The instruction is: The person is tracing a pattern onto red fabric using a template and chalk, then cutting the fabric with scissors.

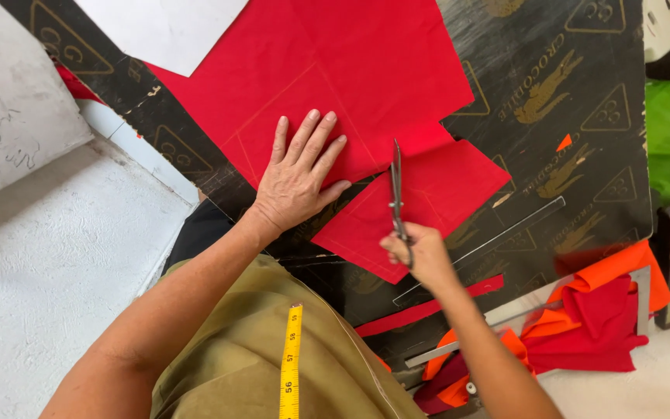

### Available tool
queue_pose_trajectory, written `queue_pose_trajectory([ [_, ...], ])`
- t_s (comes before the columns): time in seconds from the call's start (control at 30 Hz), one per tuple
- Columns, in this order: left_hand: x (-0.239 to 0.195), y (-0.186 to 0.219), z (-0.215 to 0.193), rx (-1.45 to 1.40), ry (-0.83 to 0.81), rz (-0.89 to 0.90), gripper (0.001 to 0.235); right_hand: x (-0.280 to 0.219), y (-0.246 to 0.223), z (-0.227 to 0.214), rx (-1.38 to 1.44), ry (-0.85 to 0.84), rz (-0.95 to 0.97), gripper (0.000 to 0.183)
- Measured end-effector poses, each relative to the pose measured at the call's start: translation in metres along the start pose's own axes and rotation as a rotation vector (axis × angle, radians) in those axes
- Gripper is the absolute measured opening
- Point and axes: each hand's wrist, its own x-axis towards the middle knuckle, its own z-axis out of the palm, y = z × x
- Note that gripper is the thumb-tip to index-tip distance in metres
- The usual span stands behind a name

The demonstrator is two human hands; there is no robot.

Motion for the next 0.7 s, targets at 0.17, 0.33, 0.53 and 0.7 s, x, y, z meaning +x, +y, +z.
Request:
queue_pose_trajectory([
  [0.17, 0.001, 0.002, -0.002, 0.001, -0.004, 0.002, 0.069, 0.006, -0.006, 0.066, 0.259, 0.22, -0.038, 0.032],
  [0.33, 0.0, 0.002, -0.002, -0.003, -0.008, -0.003, 0.068, 0.008, -0.018, 0.09, 0.311, 0.388, -0.086, 0.037],
  [0.53, 0.0, 0.002, 0.0, 0.002, -0.017, -0.007, 0.068, 0.009, -0.022, 0.092, 0.267, 0.414, -0.092, 0.039],
  [0.7, -0.001, 0.0, 0.0, -0.009, -0.02, -0.008, 0.068, 0.004, -0.028, 0.086, 0.268, 0.39, -0.08, 0.035],
])
